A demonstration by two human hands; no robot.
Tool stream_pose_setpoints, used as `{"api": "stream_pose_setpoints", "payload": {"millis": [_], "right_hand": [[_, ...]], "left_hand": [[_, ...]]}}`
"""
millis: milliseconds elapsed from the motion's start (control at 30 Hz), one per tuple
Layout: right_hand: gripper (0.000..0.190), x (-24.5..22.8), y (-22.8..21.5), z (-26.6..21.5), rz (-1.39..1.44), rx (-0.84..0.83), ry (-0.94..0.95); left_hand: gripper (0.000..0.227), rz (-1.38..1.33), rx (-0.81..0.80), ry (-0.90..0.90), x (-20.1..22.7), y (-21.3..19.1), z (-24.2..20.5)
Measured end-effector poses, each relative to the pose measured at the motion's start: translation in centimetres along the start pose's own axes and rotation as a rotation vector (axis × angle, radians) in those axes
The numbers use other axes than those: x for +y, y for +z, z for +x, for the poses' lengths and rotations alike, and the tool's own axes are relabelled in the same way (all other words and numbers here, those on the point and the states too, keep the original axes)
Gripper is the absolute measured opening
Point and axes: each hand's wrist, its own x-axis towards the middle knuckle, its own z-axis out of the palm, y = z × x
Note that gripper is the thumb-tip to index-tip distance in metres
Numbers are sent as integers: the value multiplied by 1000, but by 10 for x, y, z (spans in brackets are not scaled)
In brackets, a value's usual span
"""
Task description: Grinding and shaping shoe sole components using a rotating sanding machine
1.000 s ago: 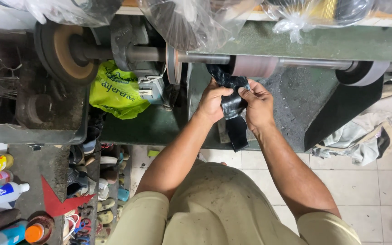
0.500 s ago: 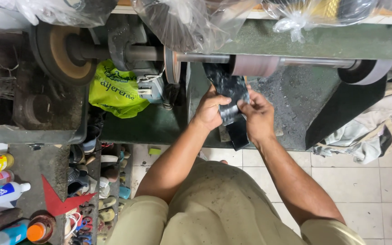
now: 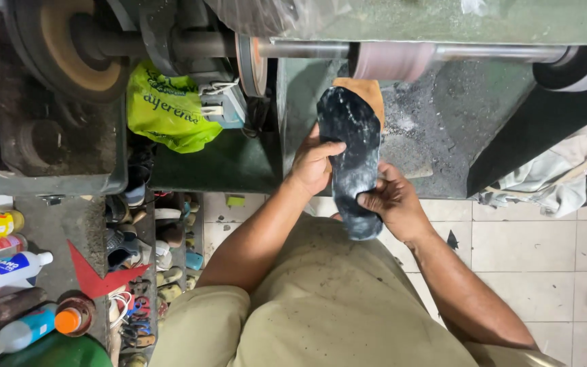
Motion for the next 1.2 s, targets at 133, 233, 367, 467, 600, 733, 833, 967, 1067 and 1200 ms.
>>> {"api": "stream_pose_setpoints", "payload": {"millis": [133,233,367,467,600,733,833,967,1067,1200], "right_hand": [[50,-35,21,10,-82,-36,-16],[29,-25,17,43,-84,57,-80],[18,-39,29,68,-77,141,-120],[19,-57,38,83,-86,140,-158],[21,-57,36,102,-24,154,-161],[19,-39,25,117,-31,180,-154],[18,-45,31,107,-47,193,-146],[20,-43,32,93,-53,214,-139],[18,-44,33,78,-82,196,-142],[20,-37,32,51,-62,203,-104]], "left_hand": [[63,35,16,87,8,12,3],[62,12,6,115,11,17,13],[61,-47,-35,128,32,51,16],[58,-82,-53,120,31,44,41],[55,-91,-45,113,25,42,58],[58,-84,-35,105,24,40,62],[59,-87,-42,81,25,43,56],[63,-88,-66,46,14,29,54],[61,-79,-64,30,17,38,41],[59,-80,-43,-10,11,25,25]]}}
